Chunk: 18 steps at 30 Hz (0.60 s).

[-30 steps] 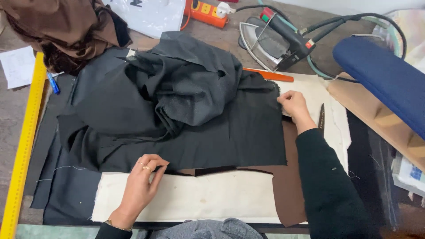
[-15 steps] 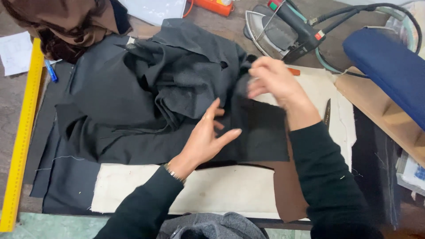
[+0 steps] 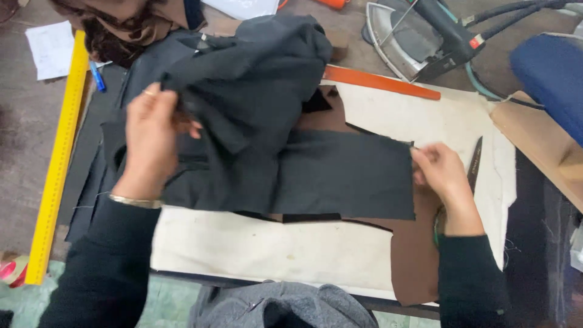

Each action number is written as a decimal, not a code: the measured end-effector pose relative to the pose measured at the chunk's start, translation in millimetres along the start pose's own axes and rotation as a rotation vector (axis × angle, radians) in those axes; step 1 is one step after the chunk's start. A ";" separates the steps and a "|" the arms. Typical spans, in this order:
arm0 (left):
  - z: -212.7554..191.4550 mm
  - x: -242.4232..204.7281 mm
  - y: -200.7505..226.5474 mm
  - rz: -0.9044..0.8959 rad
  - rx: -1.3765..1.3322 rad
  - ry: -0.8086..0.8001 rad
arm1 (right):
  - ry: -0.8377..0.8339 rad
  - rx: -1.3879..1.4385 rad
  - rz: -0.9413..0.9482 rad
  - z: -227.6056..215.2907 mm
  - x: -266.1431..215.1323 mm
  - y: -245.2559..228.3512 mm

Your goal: The person cuts a piece of black fabric using shears and a yellow ruler on a work table. They measure and trim the fabric, then fold and align the cut piece with other fabric layers.

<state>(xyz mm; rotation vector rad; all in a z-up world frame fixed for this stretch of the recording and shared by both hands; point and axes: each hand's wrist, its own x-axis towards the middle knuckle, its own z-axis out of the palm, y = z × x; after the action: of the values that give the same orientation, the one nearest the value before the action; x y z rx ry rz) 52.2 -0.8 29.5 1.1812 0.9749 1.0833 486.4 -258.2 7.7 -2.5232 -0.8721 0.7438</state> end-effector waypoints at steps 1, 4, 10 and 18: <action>-7.8 -2.5 10.7 -0.001 0.004 0.006 | -0.006 0.001 -0.003 -0.8 -11.3 4.0; -30.4 -10.9 36.6 -0.013 -0.034 0.000 | 0.013 0.022 0.166 0.8 -41.5 12.5; -53.0 -9.3 40.3 -0.052 0.022 0.028 | -0.028 0.021 0.228 33.8 -43.9 33.1; -57.3 20.0 89.3 0.148 -0.011 0.054 | -0.030 0.440 0.121 24.2 -27.5 47.8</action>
<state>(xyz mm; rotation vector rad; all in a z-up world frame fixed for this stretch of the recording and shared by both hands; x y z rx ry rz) -10.2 35.4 109.9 1.2363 0.9331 1.2418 475.6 -307.5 -25.3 -2.1879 -0.4981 0.9011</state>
